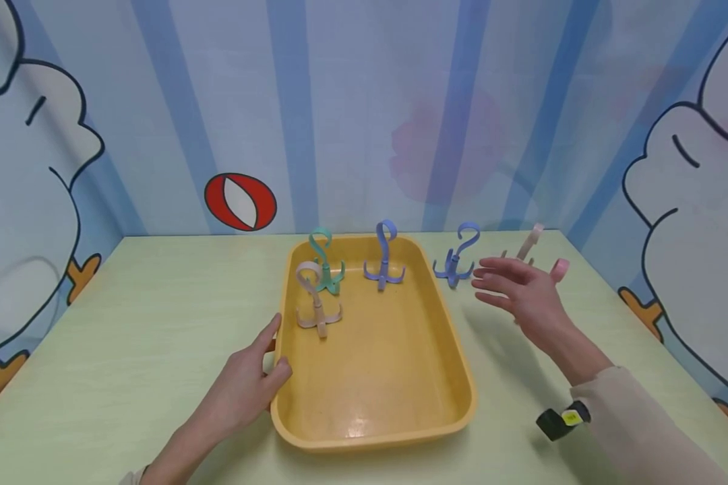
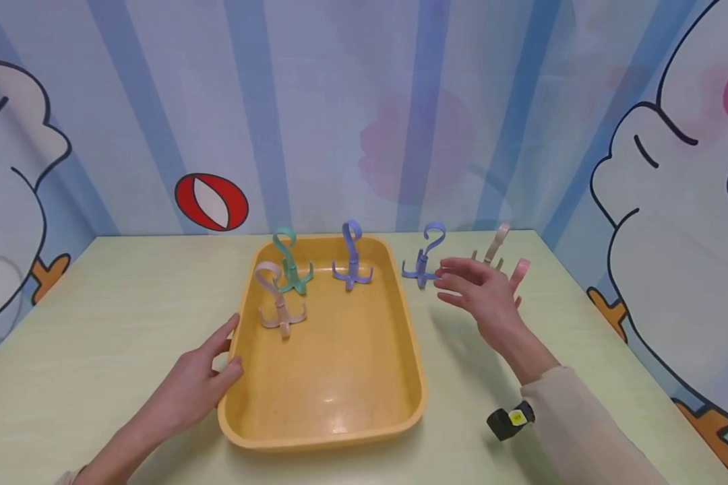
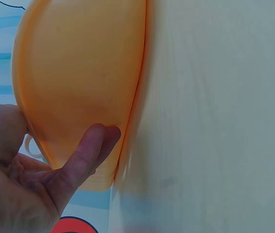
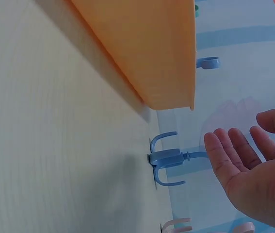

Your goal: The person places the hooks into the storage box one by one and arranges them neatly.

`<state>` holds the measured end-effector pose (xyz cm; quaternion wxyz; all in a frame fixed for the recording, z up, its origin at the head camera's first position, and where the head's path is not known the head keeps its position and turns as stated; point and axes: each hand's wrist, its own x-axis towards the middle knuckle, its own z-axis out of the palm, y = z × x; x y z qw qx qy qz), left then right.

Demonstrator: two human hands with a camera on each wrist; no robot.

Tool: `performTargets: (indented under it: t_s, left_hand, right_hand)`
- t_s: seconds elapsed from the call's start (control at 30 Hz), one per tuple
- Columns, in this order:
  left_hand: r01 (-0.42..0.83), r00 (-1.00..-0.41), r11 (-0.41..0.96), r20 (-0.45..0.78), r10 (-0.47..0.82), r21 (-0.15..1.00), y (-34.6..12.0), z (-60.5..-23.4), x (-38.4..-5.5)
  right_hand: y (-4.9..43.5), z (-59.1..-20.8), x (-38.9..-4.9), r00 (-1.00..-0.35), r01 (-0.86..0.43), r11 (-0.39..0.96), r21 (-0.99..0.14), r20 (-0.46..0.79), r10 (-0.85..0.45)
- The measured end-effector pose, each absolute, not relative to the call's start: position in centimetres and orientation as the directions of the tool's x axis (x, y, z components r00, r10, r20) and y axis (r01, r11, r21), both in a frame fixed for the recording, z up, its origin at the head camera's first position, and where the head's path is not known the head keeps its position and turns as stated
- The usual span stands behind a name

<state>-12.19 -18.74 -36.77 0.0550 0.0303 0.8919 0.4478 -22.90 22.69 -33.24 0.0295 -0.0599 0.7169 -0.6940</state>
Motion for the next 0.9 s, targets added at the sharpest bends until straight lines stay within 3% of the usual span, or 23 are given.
performTargets:
  t_s: [0.9]
  left_hand:
    - [0.007, -0.993, 0.629, -0.067, 0.093, 0.777, -18.7, -36.7, -12.2]
  right_hand:
    - [24.4, -33.8, -22.1, -0.997, -0.070, 0.114, -0.991, 0.067, -0.023]
